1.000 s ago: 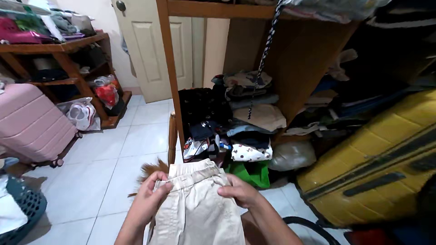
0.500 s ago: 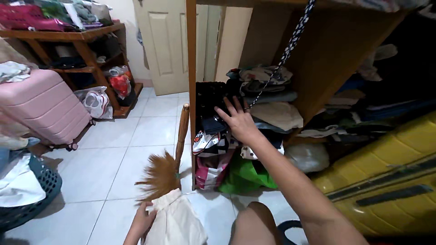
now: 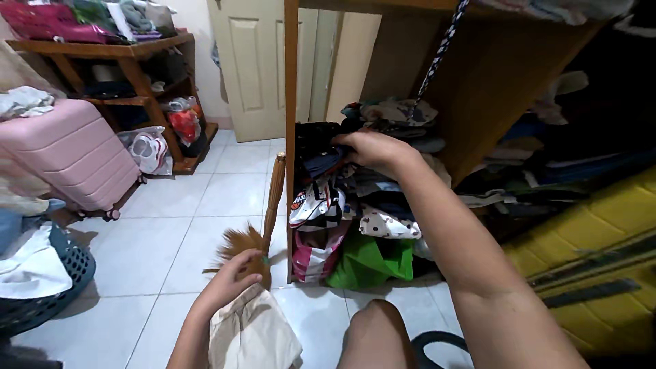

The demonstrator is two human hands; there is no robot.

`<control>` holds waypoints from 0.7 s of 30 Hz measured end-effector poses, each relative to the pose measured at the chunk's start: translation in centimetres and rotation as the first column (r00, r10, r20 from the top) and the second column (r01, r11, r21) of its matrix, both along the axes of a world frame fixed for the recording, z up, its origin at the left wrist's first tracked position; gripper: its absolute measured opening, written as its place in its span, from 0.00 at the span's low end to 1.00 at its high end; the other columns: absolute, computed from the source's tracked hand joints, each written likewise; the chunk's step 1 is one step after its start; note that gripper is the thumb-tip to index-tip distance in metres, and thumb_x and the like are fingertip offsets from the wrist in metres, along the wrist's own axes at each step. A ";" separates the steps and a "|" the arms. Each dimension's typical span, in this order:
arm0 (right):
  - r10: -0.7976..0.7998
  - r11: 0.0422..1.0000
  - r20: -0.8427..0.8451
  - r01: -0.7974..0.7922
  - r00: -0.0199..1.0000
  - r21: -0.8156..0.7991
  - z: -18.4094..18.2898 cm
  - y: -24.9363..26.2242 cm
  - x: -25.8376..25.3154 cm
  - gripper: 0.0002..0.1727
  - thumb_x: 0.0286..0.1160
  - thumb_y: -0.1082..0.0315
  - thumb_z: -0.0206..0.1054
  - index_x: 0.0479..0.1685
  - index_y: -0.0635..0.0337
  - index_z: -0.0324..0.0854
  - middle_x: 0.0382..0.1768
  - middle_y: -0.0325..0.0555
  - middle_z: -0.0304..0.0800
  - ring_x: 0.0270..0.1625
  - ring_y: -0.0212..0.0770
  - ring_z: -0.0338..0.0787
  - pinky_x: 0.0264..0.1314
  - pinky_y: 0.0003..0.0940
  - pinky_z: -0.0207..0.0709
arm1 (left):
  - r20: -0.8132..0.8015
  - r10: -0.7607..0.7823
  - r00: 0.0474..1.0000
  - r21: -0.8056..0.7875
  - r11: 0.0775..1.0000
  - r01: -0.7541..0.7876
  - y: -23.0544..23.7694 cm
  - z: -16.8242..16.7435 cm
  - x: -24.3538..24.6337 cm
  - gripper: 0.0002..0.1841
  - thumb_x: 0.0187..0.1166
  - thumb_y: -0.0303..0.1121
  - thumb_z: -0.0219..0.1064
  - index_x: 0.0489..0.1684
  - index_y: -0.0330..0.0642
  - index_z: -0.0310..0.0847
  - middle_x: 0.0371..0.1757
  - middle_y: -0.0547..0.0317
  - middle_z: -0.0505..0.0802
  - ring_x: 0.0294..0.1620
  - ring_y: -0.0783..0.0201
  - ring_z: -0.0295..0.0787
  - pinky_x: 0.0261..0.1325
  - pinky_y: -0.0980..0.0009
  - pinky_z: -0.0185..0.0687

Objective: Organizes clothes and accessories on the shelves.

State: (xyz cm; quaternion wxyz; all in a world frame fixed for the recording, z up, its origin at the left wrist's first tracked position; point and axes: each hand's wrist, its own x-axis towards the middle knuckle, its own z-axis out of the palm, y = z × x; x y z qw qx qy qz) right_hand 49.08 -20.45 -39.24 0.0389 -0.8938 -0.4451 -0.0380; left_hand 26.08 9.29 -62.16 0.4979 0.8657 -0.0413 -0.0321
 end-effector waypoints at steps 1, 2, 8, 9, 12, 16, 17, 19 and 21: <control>0.005 1.000 0.000 -0.005 1.000 0.010 0.0 -0.1 0.1 0.26 0.73 0.79 0.69 0.73 0.58 0.81 0.63 0.63 0.89 0.69 0.67 0.86 0.74 0.71 0.71 | 0.001 -0.027 1.000 0.001 1.000 0.027 -0.2 0.3 0.2 0.30 0.76 0.29 0.72 0.78 0.31 0.73 0.76 0.39 0.81 0.76 0.49 0.80 0.78 0.54 0.75; -0.008 1.000 -0.004 0.008 1.000 0.028 0.2 -0.4 0.0 0.26 0.74 0.79 0.68 0.74 0.58 0.81 0.64 0.62 0.89 0.70 0.67 0.85 0.75 0.71 0.70 | 0.006 -0.049 0.999 0.005 0.999 0.049 -0.4 0.5 0.3 0.29 0.75 0.29 0.73 0.78 0.31 0.73 0.76 0.39 0.82 0.76 0.49 0.80 0.78 0.55 0.75; -0.138 0.885 0.119 0.068 0.983 0.461 1.0 -2.7 -1.4 0.23 0.78 0.76 0.63 0.74 0.67 0.79 0.61 0.67 0.90 0.65 0.66 0.89 0.71 0.68 0.74 | 0.278 -0.065 0.958 0.022 0.998 0.061 -1.9 1.4 0.3 0.26 0.78 0.34 0.69 0.73 0.29 0.78 0.72 0.39 0.86 0.73 0.52 0.83 0.77 0.58 0.76; -0.143 0.857 0.166 0.038 0.976 0.514 0.9 -2.9 -1.8 0.23 0.77 0.77 0.62 0.73 0.67 0.79 0.60 0.66 0.90 0.64 0.65 0.90 0.69 0.66 0.76 | 0.337 -0.045 0.941 0.007 0.999 0.045 -2.2 1.4 0.4 0.25 0.78 0.35 0.68 0.72 0.29 0.78 0.71 0.39 0.86 0.73 0.53 0.83 0.77 0.59 0.77; -0.157 0.791 0.338 -0.087 0.928 0.606 -0.3 -3.5 -3.3 0.23 0.72 0.78 0.63 0.69 0.67 0.82 0.57 0.63 0.93 0.58 0.64 0.93 0.60 0.70 0.78 | 0.441 0.002 0.898 -0.063 0.998 0.029 -3.1 1.6 0.9 0.26 0.78 0.36 0.67 0.72 0.28 0.78 0.69 0.40 0.87 0.70 0.59 0.85 0.75 0.65 0.79; -0.214 0.721 0.532 -0.235 0.819 0.652 -2.2 -3.7 -5.8 0.19 0.71 0.77 0.63 0.62 0.68 0.86 0.55 0.59 0.95 0.58 0.60 0.93 0.67 0.75 0.68 | 0.499 0.064 0.864 -0.146 0.989 0.011 -4.7 1.8 1.6 0.33 0.76 0.37 0.68 0.77 0.23 0.69 0.72 0.35 0.84 0.69 0.60 0.86 0.70 0.68 0.82; -0.211 0.705 0.561 -0.273 0.801 0.654 -2.6 -3.8 -6.5 0.18 0.74 0.75 0.63 0.60 0.69 0.86 0.54 0.59 0.95 0.57 0.58 0.93 0.68 0.66 0.71 | 0.510 0.091 0.856 -0.169 0.986 -0.004 -5.2 1.8 1.7 0.35 0.75 0.36 0.70 0.79 0.22 0.66 0.74 0.33 0.82 0.69 0.60 0.86 0.69 0.69 0.82; -0.191 0.683 0.630 -0.359 0.753 0.636 -3.6 -3.7 -8.2 0.16 0.76 0.72 0.62 0.55 0.73 0.86 0.52 0.62 0.94 0.55 0.55 0.94 0.62 0.52 0.81 | 0.555 0.162 0.816 -0.214 0.976 -0.048 -6.2 1.6 2.2 0.42 0.71 0.37 0.73 0.82 0.19 0.58 0.77 0.29 0.77 0.70 0.61 0.85 0.68 0.70 0.82; -0.158 0.704 0.679 -0.400 0.717 0.587 -5.3 -3.4 -10.9 0.14 0.74 0.69 0.65 0.51 0.71 0.87 0.51 0.62 0.94 0.53 0.54 0.94 0.57 0.48 0.85 | 0.631 0.240 0.737 -0.261 0.961 -0.090 -7.4 1.0 2.8 0.52 0.68 0.41 0.79 0.87 0.22 0.49 0.83 0.27 0.70 0.74 0.65 0.80 0.71 0.72 0.79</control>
